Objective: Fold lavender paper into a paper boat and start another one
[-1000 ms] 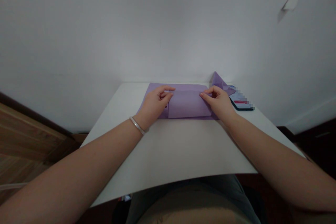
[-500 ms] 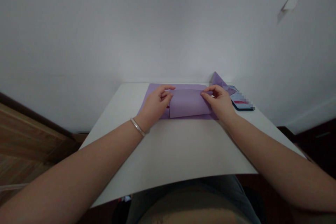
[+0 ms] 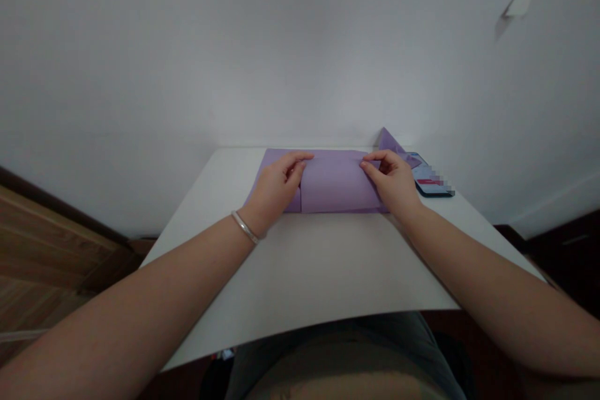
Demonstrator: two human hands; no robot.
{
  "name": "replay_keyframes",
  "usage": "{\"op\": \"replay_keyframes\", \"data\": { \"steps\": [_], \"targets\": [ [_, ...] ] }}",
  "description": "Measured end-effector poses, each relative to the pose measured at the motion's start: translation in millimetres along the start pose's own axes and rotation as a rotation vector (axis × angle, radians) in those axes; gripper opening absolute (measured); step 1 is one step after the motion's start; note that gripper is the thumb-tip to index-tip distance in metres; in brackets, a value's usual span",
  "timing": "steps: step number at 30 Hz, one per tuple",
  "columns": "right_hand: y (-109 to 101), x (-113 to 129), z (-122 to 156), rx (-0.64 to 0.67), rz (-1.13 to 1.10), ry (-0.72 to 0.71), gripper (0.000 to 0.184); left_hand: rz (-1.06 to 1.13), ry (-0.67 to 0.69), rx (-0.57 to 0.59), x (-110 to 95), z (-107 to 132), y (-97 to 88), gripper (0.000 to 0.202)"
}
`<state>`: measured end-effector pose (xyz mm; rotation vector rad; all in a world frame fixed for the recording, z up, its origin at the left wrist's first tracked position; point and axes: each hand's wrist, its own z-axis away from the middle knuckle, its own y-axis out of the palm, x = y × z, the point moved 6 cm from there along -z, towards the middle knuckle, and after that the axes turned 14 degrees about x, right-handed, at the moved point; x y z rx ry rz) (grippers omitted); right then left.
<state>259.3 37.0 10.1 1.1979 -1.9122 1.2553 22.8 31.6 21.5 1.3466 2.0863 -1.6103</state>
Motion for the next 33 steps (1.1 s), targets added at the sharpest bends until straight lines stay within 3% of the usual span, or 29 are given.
{"op": "replay_keyframes", "data": {
  "steps": [12, 18, 25, 33],
  "targets": [
    [-1.3, 0.7, 0.6, -0.058, 0.021, -0.024, 0.011, 0.069, -0.073, 0.034, -0.3, 0.4, 4.1, 0.028],
    [1.8, 0.6, 0.7, 0.001, 0.064, -0.067, 0.018, 0.172, -0.098, -0.005, 1.8, -0.9, 3.2, 0.029],
    [8.1, -7.5, -0.5, 0.129, 0.008, -0.006, 0.027, 0.171, -0.117, -0.107, 8.2, -2.7, -4.7, 0.028],
    [2.9, -7.8, -2.2, 0.065, -0.059, 0.071, 0.025, 0.17, -0.161, -0.04, 10.0, -4.9, -1.5, 0.029]
  ]
}}
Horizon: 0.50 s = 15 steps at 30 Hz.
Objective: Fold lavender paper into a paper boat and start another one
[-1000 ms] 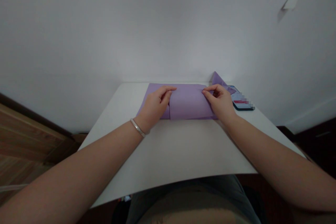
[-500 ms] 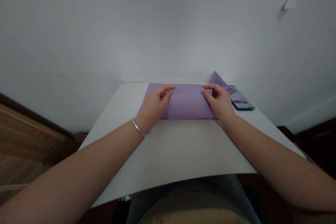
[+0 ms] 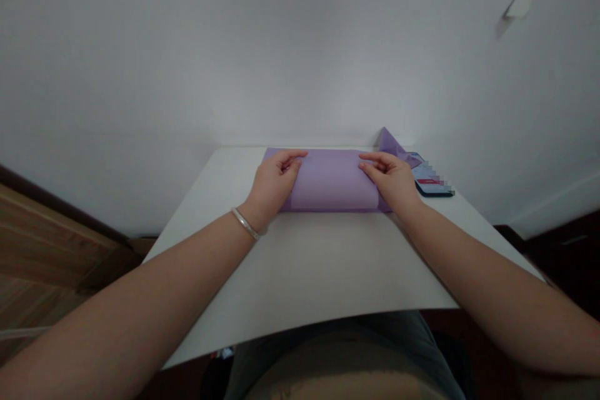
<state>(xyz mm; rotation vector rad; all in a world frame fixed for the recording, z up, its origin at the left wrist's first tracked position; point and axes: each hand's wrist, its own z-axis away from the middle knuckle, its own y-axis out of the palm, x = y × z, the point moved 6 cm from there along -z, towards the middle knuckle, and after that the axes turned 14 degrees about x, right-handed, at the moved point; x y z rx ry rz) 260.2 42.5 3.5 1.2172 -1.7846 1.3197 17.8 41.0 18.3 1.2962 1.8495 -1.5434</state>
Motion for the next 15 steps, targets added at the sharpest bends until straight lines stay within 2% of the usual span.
{"op": "replay_keyframes", "data": {
  "steps": [4, 10, 15],
  "targets": [
    [-0.4, -1.1, -0.7, -0.001, -0.032, -0.015, 0.023, 0.011, -0.025, 0.041, 2.4, -0.3, 2.1, 0.03],
    [1.7, -4.5, -2.8, 0.019, -0.077, -0.003, 0.022, 0.087, -0.02, 0.021, 7.6, -1.0, 1.9, 0.029],
    [-0.1, -4.0, -3.0, 0.018, 0.007, -0.042, 0.028, 0.158, -0.051, 0.026, 10.8, -0.9, 2.7, 0.028]
  ]
}}
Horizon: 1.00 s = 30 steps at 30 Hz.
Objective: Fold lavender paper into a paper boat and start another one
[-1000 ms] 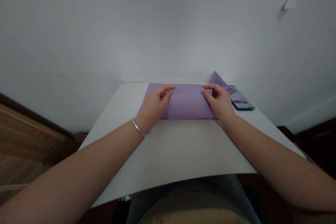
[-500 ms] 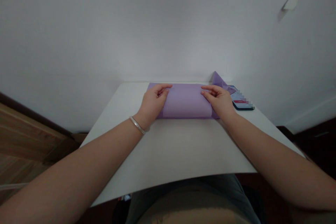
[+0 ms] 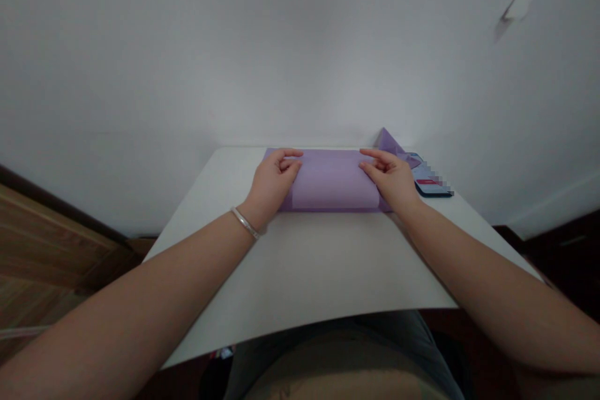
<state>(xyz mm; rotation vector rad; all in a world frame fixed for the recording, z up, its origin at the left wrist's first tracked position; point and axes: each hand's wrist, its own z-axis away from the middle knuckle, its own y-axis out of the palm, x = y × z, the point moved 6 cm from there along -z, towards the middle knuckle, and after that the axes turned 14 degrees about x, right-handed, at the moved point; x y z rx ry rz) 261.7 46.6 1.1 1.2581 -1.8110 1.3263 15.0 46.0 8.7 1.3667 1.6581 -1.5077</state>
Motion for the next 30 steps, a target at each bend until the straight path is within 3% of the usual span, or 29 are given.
{"op": "replay_keyframes", "data": {
  "steps": [11, 16, 25, 30],
  "targets": [
    [2.4, -11.7, -5.6, 0.093, 0.244, 0.07, 0.02, -0.251, 0.016, 0.015, 3.6, -4.6, -1.8, 0.024],
    [10.3, -9.2, -10.2, 0.154, 0.415, 0.047, 0.014, -0.388, -0.021, 0.081, 7.8, -6.6, 0.4, 0.028],
    [27.1, -6.2, -16.5, 0.356, 0.629, -0.08, 0.024, -0.768, 0.163, 0.256, 10.0, -11.6, 12.1, 0.036],
    [31.7, -6.1, -18.3, 0.44, 0.719, -0.149, 0.026, -0.91, 0.2, 0.361, 11.3, -11.5, 18.3, 0.035]
  ]
}}
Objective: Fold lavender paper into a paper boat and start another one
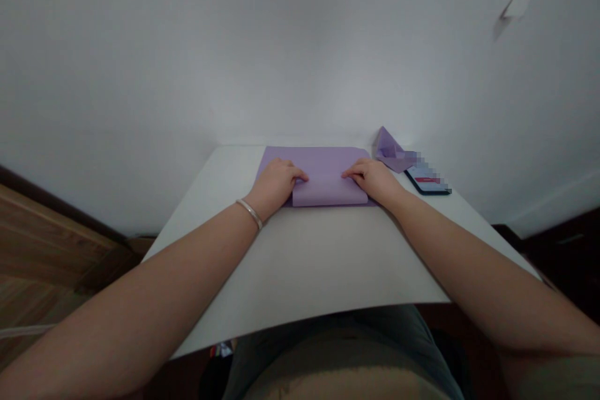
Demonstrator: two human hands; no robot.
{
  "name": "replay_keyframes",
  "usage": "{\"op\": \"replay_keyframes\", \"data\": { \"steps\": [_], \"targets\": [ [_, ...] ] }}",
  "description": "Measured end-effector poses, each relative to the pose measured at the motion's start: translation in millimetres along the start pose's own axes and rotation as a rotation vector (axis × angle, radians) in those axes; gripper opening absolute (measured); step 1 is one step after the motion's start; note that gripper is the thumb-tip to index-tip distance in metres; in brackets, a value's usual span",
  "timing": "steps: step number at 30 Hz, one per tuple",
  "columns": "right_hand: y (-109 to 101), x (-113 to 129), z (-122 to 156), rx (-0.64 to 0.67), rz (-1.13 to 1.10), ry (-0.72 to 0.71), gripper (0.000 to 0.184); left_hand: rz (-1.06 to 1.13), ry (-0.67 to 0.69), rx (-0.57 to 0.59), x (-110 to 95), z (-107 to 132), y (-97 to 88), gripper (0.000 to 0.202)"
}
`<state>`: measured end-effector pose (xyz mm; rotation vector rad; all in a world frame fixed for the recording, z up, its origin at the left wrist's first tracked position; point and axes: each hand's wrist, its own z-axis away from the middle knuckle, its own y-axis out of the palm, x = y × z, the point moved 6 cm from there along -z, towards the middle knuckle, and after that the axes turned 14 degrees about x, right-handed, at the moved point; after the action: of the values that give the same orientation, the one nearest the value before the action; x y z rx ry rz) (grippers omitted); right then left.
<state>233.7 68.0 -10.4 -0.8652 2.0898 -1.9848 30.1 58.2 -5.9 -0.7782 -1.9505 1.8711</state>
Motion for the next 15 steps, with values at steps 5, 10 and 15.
{"op": "replay_keyframes", "data": {
  "steps": [5, 10, 15],
  "targets": [
    [-2.2, 1.9, -0.6, 0.035, 0.049, -0.004, 0.027, -0.065, 0.026, 0.033, -3.2, 1.1, -0.7, 0.034],
    [0.3, -0.7, -1.3, 0.042, 0.059, -0.009, 0.027, -0.052, 0.064, 0.042, -1.4, -2.8, 0.9, 0.032],
    [2.7, -1.0, 0.1, 0.083, 0.079, 0.009, 0.03, 0.05, -0.091, 0.143, 3.5, -8.0, 3.0, 0.03]
  ]
}}
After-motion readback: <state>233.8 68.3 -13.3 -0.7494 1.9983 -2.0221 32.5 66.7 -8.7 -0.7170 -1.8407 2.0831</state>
